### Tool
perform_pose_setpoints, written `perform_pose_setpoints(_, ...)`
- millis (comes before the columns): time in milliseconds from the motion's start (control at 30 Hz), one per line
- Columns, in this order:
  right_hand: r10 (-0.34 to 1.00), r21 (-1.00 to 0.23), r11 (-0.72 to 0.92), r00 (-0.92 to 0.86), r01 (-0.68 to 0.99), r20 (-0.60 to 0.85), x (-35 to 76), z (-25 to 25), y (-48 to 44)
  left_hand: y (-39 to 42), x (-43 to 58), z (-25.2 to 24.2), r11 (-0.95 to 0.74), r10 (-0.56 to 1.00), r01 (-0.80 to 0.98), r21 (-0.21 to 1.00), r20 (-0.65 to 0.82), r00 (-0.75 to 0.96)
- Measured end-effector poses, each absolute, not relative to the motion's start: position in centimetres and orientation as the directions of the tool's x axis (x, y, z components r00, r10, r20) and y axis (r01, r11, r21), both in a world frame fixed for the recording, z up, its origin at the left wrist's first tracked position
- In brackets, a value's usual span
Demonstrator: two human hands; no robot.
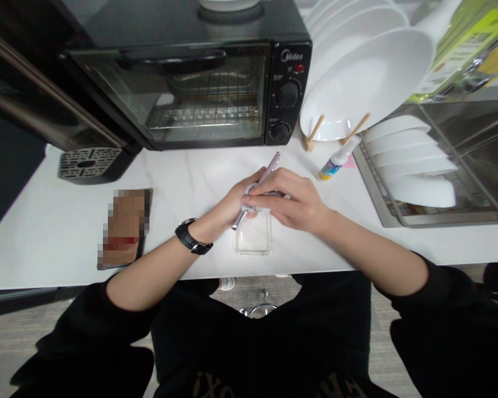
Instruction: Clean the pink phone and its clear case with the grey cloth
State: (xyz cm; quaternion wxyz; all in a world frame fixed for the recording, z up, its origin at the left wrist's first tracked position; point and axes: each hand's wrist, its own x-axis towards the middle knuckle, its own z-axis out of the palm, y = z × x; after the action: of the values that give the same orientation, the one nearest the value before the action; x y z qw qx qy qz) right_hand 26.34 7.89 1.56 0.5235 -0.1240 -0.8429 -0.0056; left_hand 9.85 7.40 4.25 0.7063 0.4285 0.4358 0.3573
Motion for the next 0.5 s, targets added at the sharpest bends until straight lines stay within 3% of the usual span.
perform_pose_setpoints(100, 0.203, -0.079, 0.945, -0.378, 0.317, 0.903, 27.8, 1.4, 9.7, 7.7, 9.8, 3.7, 0.521, 0.8, -0.132, 0.843, -0.428, 0.422)
perform_pose_setpoints(233, 0.273, -0.108, 0.904, -0.364, 0.414, 0.89, 29.4, 1.5, 11.0, 7.9, 9.8, 3.9, 0.564, 0.758, -0.141, 0.814, -0.442, 0.48)
perform_pose_setpoints(500, 0.261, -0.115, 0.923, -0.378, 0.367, 0.889, 28.7, 1.5, 10.1, 7.7, 9.7, 3.4, 0.526, 0.778, -0.147, 0.838, -0.404, 0.481)
